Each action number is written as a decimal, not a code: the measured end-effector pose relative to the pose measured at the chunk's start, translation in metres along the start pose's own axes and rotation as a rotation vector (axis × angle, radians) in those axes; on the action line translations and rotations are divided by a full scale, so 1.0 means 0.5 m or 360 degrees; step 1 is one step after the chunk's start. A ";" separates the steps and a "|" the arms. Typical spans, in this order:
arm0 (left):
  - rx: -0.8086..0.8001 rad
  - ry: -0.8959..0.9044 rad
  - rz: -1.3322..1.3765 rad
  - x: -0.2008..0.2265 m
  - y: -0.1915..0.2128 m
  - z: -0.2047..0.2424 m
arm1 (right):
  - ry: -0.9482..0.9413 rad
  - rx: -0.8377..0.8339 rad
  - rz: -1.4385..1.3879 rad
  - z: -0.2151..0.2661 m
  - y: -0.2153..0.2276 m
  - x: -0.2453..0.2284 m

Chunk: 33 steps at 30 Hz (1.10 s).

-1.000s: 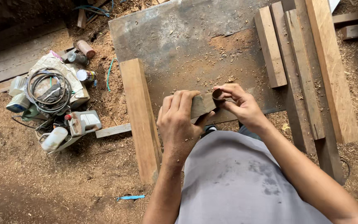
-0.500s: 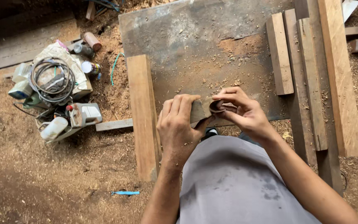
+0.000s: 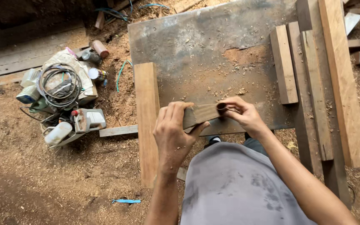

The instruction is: The person holds a small rectangular wooden block and smooths its surfaces using a piece of sandpaper. They rotate the block to sand different sides and edges, occasionally pausing to inspect the surface texture. The task is performed manually in a workshop setting.

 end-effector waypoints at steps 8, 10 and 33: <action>-0.0060 -0.0087 0.0000 0.013 -0.009 0.009 | 0.0335 -0.0279 0.0199 0.027 -0.111 -0.196; -0.0056 -0.0103 0.0012 0.001 -0.006 0.009 | 0.0477 -0.0295 0.0493 -0.003 -0.088 -0.175; 0.0042 -0.0055 -0.0028 -0.030 0.014 0.061 | 0.0469 0.0084 0.0501 0.054 -0.108 -0.111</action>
Point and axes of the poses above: each hand's wrist, its own z-axis away from the middle knuckle, its own y-axis out of the back of the hand, x = y × z, the point moved 10 cm from there along -z, towards the middle knuckle, and after that the axes turned 2 degrees about y, right-handed, at the moved point
